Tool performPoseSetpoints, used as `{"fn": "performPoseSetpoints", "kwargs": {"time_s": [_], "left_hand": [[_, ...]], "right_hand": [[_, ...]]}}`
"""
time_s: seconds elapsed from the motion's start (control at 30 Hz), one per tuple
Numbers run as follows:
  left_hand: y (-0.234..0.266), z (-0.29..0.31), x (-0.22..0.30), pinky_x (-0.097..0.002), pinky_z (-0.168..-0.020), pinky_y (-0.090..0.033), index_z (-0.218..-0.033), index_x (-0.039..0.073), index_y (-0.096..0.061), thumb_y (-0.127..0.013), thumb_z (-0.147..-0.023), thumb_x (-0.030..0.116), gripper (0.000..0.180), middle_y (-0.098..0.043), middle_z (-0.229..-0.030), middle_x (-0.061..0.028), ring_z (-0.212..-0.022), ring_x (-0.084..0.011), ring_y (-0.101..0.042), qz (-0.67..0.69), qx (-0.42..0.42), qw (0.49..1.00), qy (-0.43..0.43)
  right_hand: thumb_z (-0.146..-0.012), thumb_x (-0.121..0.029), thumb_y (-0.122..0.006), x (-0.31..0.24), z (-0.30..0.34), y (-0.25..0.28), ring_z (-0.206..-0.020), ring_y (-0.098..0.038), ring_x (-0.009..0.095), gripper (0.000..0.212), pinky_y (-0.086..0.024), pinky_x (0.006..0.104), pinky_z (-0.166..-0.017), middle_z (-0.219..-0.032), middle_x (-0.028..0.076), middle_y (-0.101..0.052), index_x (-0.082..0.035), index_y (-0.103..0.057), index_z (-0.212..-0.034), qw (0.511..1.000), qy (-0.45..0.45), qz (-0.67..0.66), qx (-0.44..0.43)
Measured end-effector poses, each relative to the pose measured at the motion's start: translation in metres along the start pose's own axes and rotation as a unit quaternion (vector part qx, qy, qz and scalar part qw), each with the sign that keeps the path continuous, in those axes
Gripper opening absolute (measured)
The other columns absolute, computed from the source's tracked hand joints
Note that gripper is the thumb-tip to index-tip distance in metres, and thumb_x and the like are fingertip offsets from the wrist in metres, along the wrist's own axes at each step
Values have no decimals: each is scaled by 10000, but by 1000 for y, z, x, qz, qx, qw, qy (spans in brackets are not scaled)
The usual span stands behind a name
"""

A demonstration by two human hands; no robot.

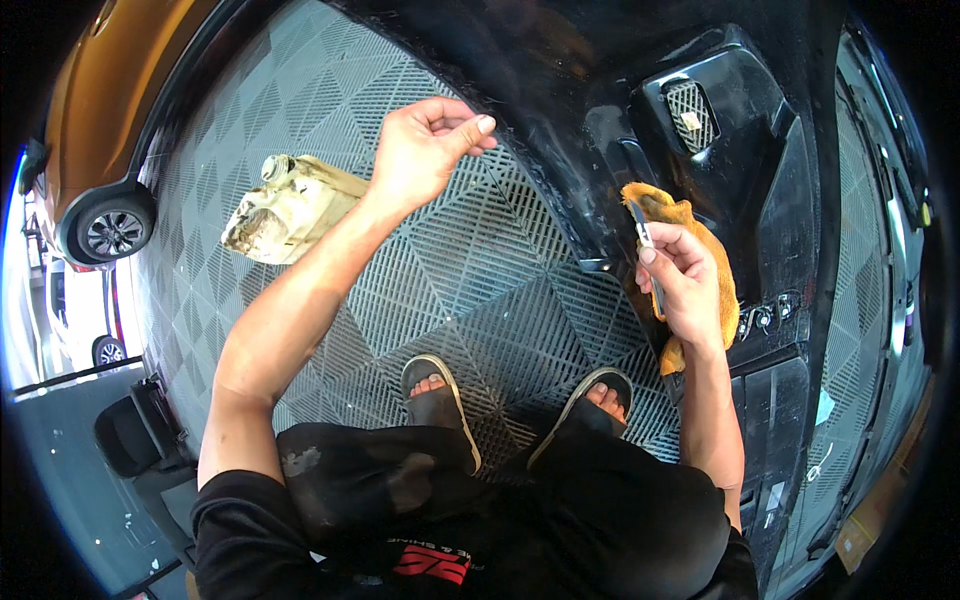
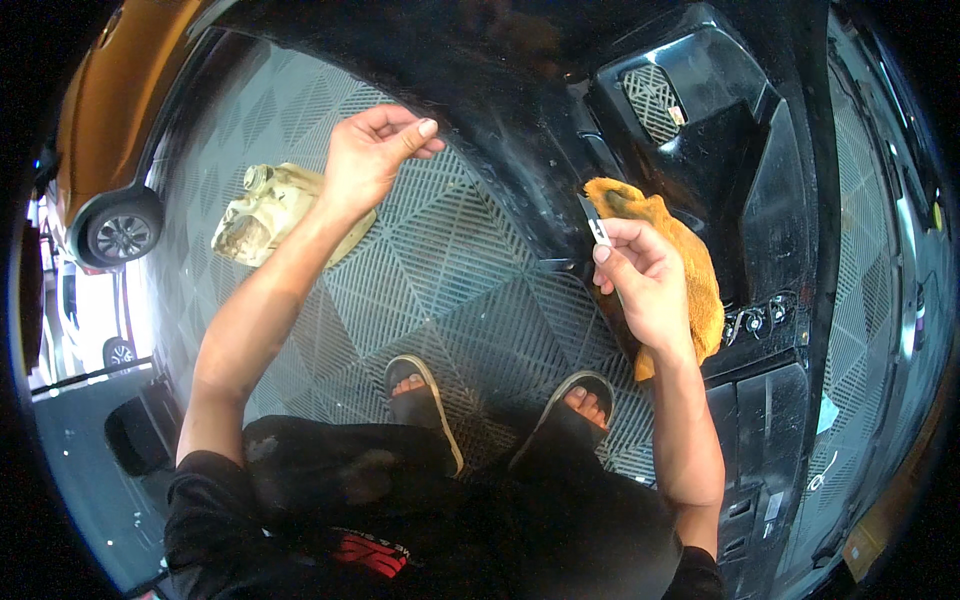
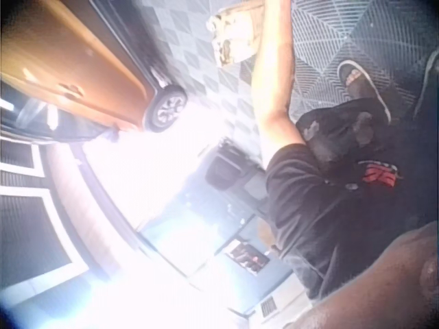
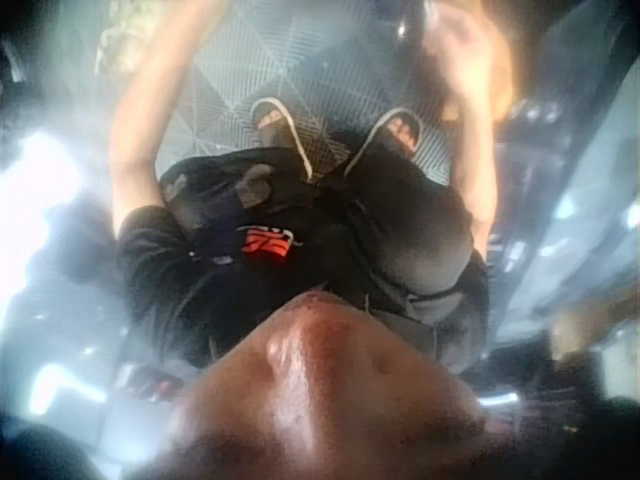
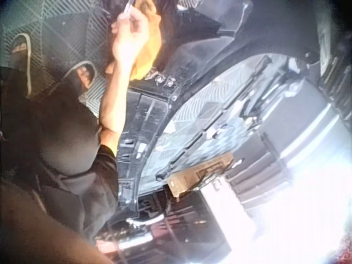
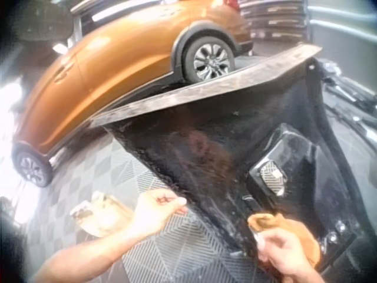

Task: The person sits on the floor and uses a small blade to trim excess material from the edge of a black car part. They repeatedly scrape and cut along the edge, occasionally wiping the area with a cloth.

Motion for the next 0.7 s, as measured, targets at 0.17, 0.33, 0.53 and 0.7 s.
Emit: {"fn": "performPoseSetpoints", "kwargs": {"time_s": [0.17,0.33,0.53,0.7], "left_hand": [[0,9,-14,-310,-759,-662,-1117,-73,-730,-804,-1006,94,214,-806,-965,-159,-858,-194,-802,57,14,998,28],[-22,18,-28,-296,-744,-649,-1097,-74,-721,-791,-1013,86,193,-798,-948,-143,-840,-185,-795,75,10,994,80],[-30,34,-26,-328,-818,-652,-1187,-82,-707,-752,-1037,87,230,-796,-1059,-158,-953,-204,-789,94,45,989,105],[-36,55,-22,-353,-950,-627,-1357,-84,-678,-688,-1056,64,336,-777,-1213,-154,-1135,-233,-757,136,35,982,127]], "right_hand": [[-1058,-154,-748,-40,-14,-24,-804,-658,88,306,-534,251,-703,-981,-2,-710,-16,-717,-1330,993,32,112,-15],[-1023,-86,-710,-121,-48,-78,-861,-699,231,294,-553,360,-789,-993,123,-721,-37,-752,-1310,884,213,409,-75],[-1011,-64,-704,-158,-76,-149,-949,-755,339,306,-590,410,-851,-1077,186,-764,-27,-713,-1315,771,371,503,-122],[-1024,-118,-729,-144,-70,-167,-942,-807,355,413,-633,408,-788,-1111,207,-797,-78,-657,-1429,753,297,569,-146]]}}
Point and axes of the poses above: each hand's wrist, its own z-axis away from the middle knuckle, its own y-axis out of the back of the hand, x = y × z, the point moved 10 cm from there along -z, towards the middle knuckle
